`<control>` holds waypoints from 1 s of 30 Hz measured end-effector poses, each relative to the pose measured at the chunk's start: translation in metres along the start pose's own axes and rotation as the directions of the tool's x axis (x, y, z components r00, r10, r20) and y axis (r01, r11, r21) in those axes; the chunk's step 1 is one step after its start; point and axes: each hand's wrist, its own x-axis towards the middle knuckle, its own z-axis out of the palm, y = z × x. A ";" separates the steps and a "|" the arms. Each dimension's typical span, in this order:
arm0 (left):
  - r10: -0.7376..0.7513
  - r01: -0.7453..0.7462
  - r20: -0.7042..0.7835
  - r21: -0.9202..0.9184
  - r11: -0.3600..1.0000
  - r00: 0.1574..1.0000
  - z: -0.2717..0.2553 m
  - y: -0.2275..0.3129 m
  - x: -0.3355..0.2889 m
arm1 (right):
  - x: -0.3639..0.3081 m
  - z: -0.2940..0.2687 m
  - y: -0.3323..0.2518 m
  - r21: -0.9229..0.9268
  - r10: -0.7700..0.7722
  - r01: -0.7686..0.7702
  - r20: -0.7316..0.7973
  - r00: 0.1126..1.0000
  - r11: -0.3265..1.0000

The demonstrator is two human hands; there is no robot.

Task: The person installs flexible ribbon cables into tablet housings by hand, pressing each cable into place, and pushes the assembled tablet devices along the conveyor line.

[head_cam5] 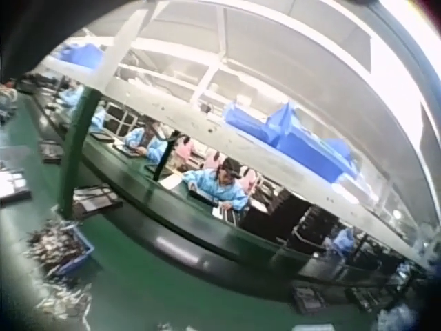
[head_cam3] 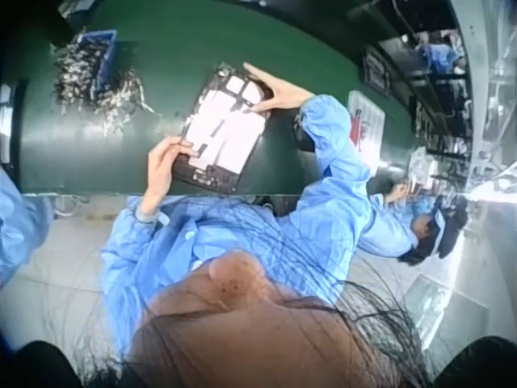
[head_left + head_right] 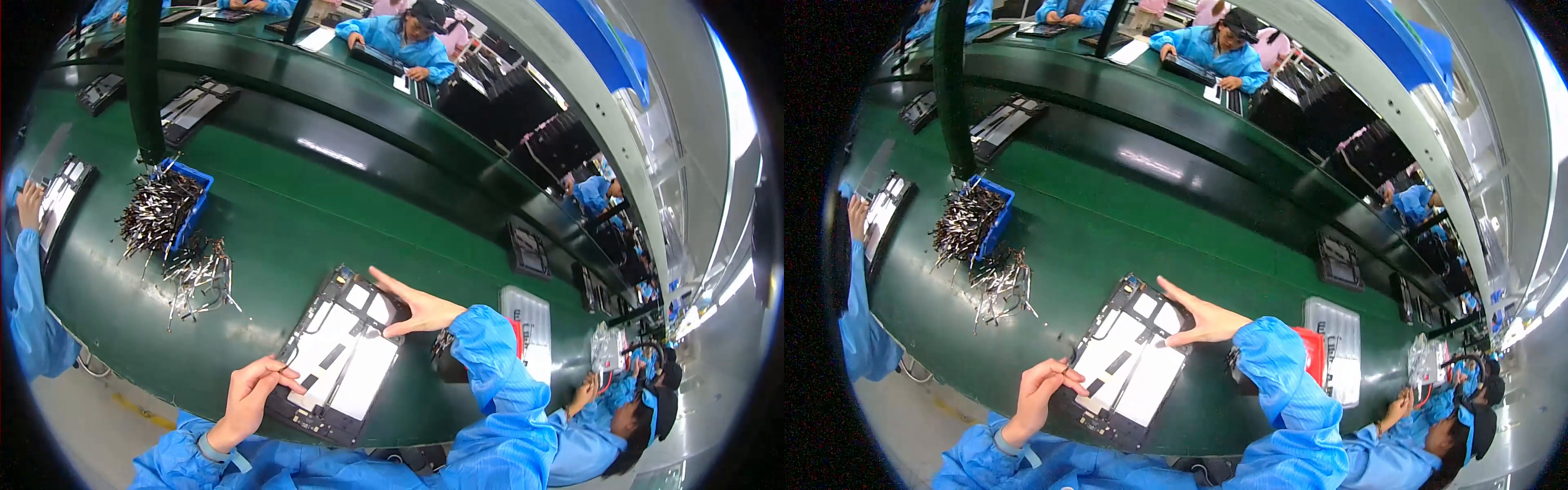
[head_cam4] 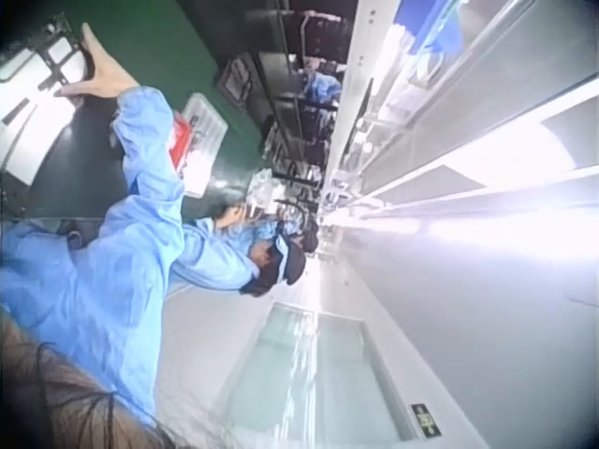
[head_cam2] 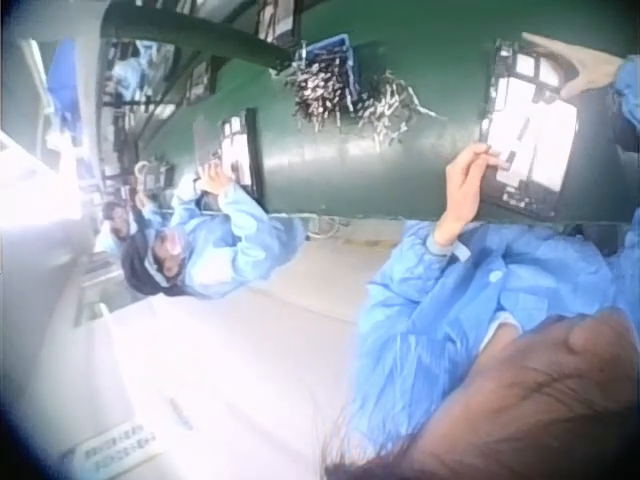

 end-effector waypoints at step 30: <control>0.172 -0.200 0.100 0.496 0.845 0.980 0.026 0.000 -0.028 | -0.048 0.171 0.002 -0.504 -0.399 -0.043 -0.729 0.556 0.863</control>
